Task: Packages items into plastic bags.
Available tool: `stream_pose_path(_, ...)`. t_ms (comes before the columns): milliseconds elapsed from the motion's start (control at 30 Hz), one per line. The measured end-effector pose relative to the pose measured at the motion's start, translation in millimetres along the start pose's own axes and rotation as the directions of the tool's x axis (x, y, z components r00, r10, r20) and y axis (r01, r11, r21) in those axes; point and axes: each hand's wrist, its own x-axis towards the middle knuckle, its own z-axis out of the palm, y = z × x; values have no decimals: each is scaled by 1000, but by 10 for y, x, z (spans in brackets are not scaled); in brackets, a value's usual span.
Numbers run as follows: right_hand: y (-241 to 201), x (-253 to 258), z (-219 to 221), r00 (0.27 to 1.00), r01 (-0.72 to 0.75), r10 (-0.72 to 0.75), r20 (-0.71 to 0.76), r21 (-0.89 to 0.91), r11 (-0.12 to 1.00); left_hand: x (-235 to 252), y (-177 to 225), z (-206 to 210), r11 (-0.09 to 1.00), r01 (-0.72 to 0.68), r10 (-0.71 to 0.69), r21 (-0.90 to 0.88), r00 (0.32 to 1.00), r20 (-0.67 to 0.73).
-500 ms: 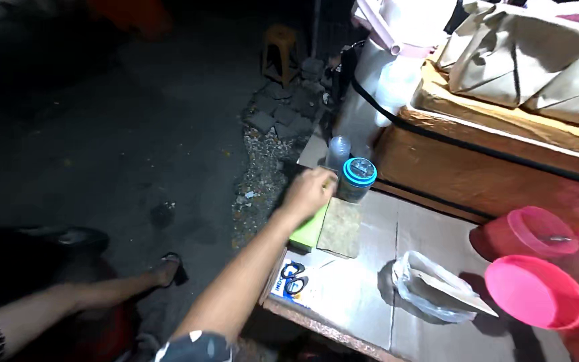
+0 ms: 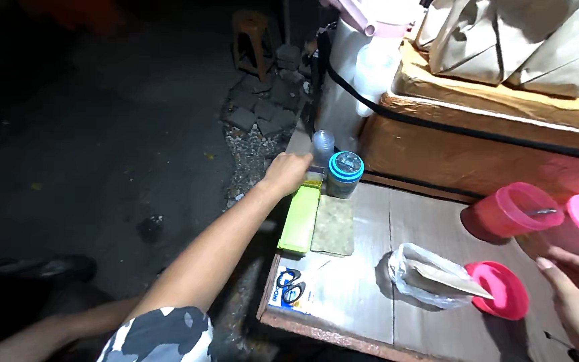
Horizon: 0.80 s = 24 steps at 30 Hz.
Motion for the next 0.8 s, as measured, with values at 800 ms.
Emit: stream_pose_path(800,-2294,816,3393,613,610,-139,778,-353,710,-40,-27,76,891,232,-264,-390,964,-28)
